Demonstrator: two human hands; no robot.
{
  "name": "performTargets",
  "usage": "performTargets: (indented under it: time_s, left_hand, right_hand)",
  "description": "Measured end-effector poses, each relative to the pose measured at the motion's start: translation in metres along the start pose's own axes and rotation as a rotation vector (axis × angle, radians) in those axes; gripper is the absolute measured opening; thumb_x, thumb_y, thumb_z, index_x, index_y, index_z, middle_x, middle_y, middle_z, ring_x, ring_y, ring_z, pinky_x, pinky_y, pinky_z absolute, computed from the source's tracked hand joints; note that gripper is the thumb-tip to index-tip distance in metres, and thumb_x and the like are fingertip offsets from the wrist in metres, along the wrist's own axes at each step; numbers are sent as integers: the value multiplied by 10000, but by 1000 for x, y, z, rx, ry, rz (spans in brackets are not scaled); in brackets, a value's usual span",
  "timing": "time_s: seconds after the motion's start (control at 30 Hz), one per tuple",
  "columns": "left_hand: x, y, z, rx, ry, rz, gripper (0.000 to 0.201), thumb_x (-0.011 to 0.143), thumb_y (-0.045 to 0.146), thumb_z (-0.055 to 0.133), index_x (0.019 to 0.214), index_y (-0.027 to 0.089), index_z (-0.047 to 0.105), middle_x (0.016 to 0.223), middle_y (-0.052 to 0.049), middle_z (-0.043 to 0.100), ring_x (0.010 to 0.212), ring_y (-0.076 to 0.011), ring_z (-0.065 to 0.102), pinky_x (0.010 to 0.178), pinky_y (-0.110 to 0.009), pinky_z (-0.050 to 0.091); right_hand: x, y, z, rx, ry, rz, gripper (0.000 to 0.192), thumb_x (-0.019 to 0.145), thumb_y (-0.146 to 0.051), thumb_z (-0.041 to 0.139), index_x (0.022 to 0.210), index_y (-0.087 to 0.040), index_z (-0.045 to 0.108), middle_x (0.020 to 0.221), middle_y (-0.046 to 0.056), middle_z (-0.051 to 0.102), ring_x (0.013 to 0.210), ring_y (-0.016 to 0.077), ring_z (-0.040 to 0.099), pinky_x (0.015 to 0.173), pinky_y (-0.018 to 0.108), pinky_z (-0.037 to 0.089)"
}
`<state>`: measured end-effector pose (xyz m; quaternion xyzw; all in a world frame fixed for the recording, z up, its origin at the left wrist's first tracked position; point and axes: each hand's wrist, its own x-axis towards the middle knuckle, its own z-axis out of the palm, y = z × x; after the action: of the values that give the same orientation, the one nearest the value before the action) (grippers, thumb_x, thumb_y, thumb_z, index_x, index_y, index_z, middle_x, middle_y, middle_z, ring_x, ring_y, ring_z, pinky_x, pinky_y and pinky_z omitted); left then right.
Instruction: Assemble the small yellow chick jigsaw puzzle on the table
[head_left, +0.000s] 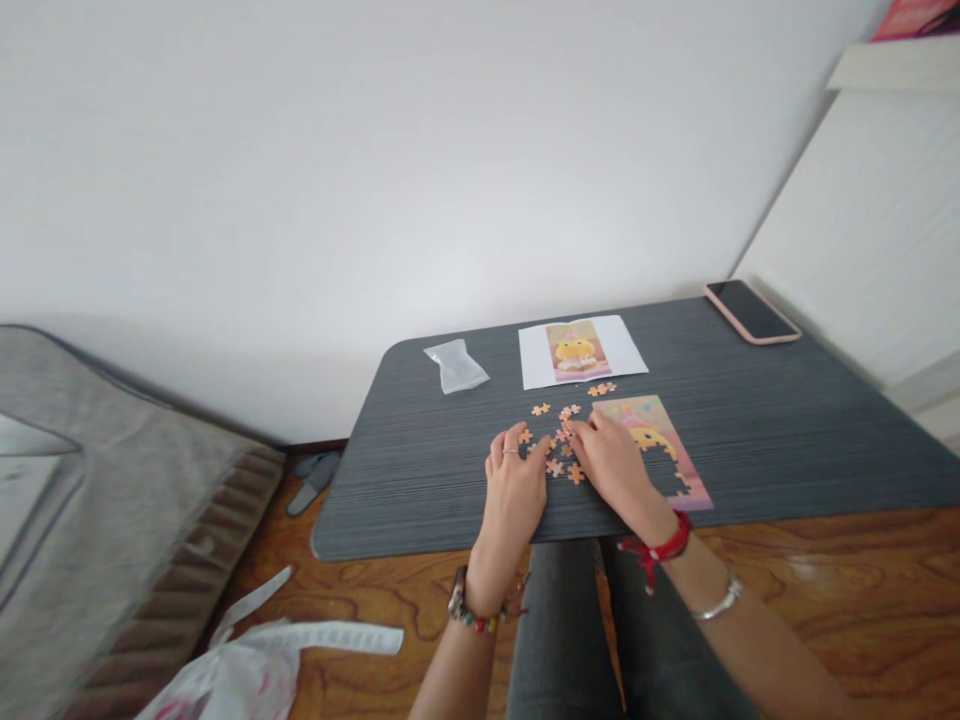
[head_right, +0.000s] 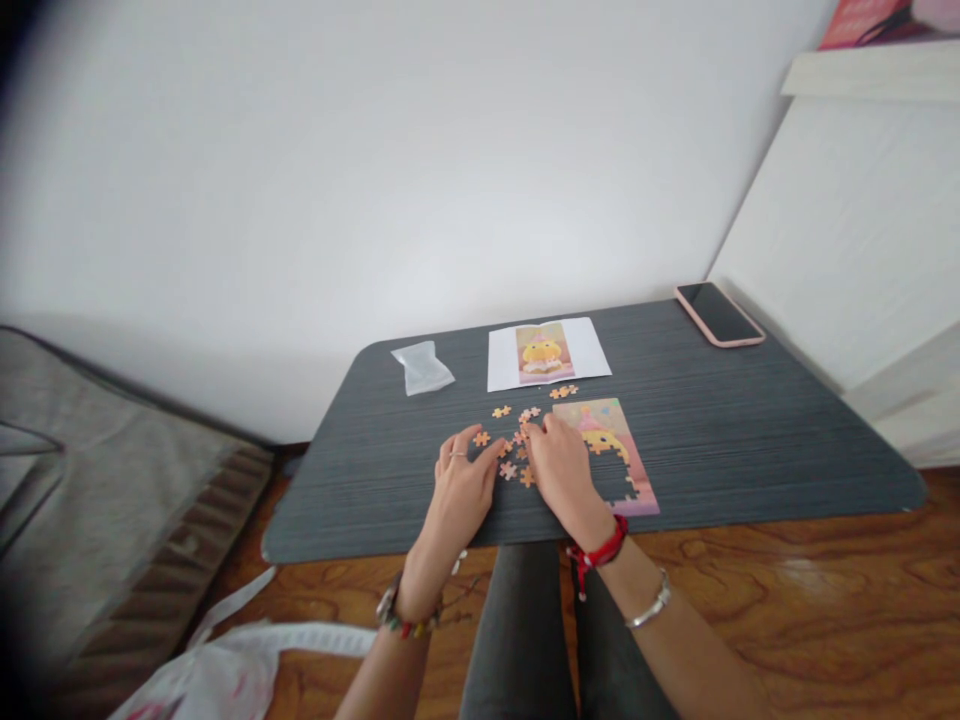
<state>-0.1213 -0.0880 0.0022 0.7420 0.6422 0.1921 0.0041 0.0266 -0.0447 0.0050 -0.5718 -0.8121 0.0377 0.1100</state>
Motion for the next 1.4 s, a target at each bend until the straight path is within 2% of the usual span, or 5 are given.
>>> performTargets:
  time_s: [0.23, 0.43, 0.8, 1.1, 1.4]
  left_hand:
    - [-5, -9, -1, 0, 47, -28, 301, 867, 166, 439, 1083, 245, 633, 1248, -133, 431, 1129, -311, 386, 844, -491, 465]
    - [-23, -10, 3, -30, 93, -48, 338, 843, 131, 449, 1099, 260, 628, 1215, -115, 452, 1093, -278, 415, 844, -479, 472]
    - [-28, -12, 5, -32, 87, -57, 354, 839, 131, 449, 1106, 273, 633, 1209, -119, 464, 1099, -280, 419, 854, -481, 467]
    - [-34, -12, 0, -39, 93, -69, 348, 848, 127, 445, 1113, 258, 627, 1207, -118, 449, 1090, -274, 412, 872, -486, 460]
    - [-38, 7, 0, -90, 51, 46, 338, 849, 104, 455, 1097, 257, 626, 1246, -104, 427, 1123, -262, 404, 919, -476, 442]
  right_hand:
    - [0, 16, 3, -3, 12, 36, 237, 903, -218, 412, 856, -140, 630, 920, 115, 590, 848, 203, 555, 746, 303, 393]
    - [14, 16, -6, -29, -58, 6, 346, 899, -128, 373, 1178, -187, 568, 940, 108, 591, 851, 201, 573, 730, 290, 390]
    - [8, 13, -8, -57, -48, -30, 397, 878, -109, 384, 1236, -188, 535, 961, 119, 573, 843, 209, 557, 721, 298, 385]
    - [-26, 9, -9, 109, -37, -161, 335, 889, -123, 392, 1105, -202, 636, 921, 91, 564, 852, 188, 540, 752, 290, 392]
    - [-47, 9, 1, 196, 20, -225, 276, 884, -159, 432, 1046, -200, 652, 872, 80, 566, 806, 189, 553, 719, 312, 432]
